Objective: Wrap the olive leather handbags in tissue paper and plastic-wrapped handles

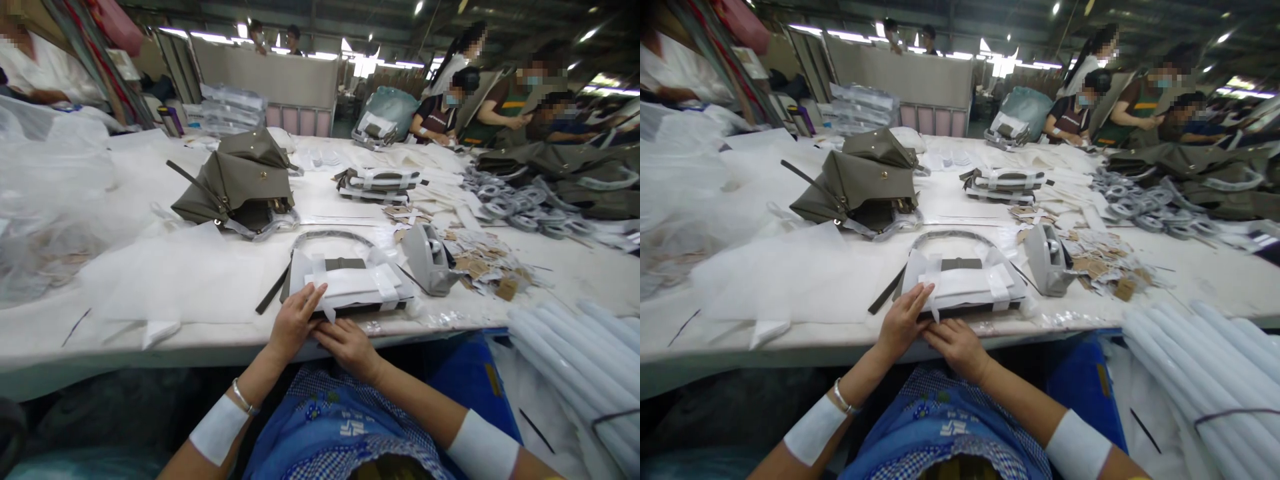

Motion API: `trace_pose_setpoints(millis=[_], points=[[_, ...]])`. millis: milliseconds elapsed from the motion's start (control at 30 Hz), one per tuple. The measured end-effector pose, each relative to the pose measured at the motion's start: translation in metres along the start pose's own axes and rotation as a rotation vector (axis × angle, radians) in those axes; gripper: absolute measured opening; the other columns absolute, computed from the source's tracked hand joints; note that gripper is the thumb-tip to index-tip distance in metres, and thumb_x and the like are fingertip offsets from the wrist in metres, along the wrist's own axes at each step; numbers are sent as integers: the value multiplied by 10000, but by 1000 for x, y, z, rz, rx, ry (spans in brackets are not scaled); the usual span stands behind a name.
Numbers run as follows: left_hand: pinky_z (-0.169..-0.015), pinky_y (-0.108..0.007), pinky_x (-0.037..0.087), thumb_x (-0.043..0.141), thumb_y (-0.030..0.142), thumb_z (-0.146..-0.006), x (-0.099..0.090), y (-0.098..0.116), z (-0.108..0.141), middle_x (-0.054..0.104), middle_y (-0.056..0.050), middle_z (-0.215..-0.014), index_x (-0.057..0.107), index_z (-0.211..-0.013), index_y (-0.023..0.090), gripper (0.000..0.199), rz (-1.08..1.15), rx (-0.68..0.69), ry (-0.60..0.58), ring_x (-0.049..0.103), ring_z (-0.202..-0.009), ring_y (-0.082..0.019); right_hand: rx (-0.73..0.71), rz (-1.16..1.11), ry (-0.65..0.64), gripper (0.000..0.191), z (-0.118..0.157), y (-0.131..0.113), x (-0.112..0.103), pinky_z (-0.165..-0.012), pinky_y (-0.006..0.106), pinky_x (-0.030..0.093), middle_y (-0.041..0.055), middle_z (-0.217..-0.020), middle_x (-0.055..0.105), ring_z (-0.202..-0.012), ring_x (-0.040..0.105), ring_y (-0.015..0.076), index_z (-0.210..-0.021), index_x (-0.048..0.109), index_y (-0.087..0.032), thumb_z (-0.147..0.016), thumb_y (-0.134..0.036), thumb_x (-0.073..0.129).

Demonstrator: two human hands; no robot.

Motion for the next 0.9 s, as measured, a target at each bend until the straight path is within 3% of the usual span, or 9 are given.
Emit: trace_pose_setpoints(millis=[167, 367, 567, 700, 800, 900], points=[[-996, -411, 510, 741, 197, -813, -2, 0, -2, 595, -138, -1333, 241, -1540, 255, 884, 39, 6, -28, 594, -1201, -289, 140, -43, 34, 167, -10, 7, 3, -723, 334, 441, 48, -1009, 739, -851, 590, 196, -1059, 721, -224, -951, -216, 594], [-1007, -413, 503, 721, 177, -827, -1, -1, -6, 596, -126, -1325, 224, -1546, 264, 879, 51, 19, -85, 589, -1203, -281, 298, -98, -36, 75, -14, 18, 11, -711, 320, 420, 21, -885, 718, -805, 566, 192, -904, 753, -238, -849, -288, 739], [-1004, -427, 504, 736, 235, -826, -1, -1, -6, 590, -126, -1323, 217, -1549, 274, 890, 51, 15, -85, 583, -1202, -286, 174, -83, 40, 113, -11, 1, 4, -689, 317, 381, 11, -779, 676, -766, 558, 179, -904, 738, -241, -928, -228, 628], [-1006, -436, 506, 705, 251, -854, 2, -3, -3, 583, -124, -1340, 295, -1527, 268, 788, 45, 12, -87, 579, -1206, -284, 57, -100, 108, 152, 4, -17, -8, -687, 311, 394, 5, -718, 658, -693, 546, 157, -864, 714, -212, -948, -201, 587], [-1013, -436, 505, 678, 261, -876, 2, -3, 0, 574, -131, -1362, 364, -1497, 252, 696, 41, 29, -65, 567, -1229, -286, -15, -197, 131, 122, 11, -23, -25, -753, 322, 442, 5, -781, 697, -709, 587, 145, -959, 695, -201, -959, -195, 573], [-1019, -432, 502, 676, 271, -880, 3, -4, 2, 580, -136, -1360, 368, -1491, 234, 685, 46, 28, -49, 566, -1237, -284, 33, -252, 189, 183, 7, -8, -52, -826, 334, 473, 28, -921, 727, -797, 630, 154, -1120, 649, -200, -946, -244, 615]])
Point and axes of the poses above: each hand's wrist, its own z-axis away from the middle knuckle, its own x-axis out of the palm, y = z × x, the point moved 10 cm from there along -z, towards the middle knuckle
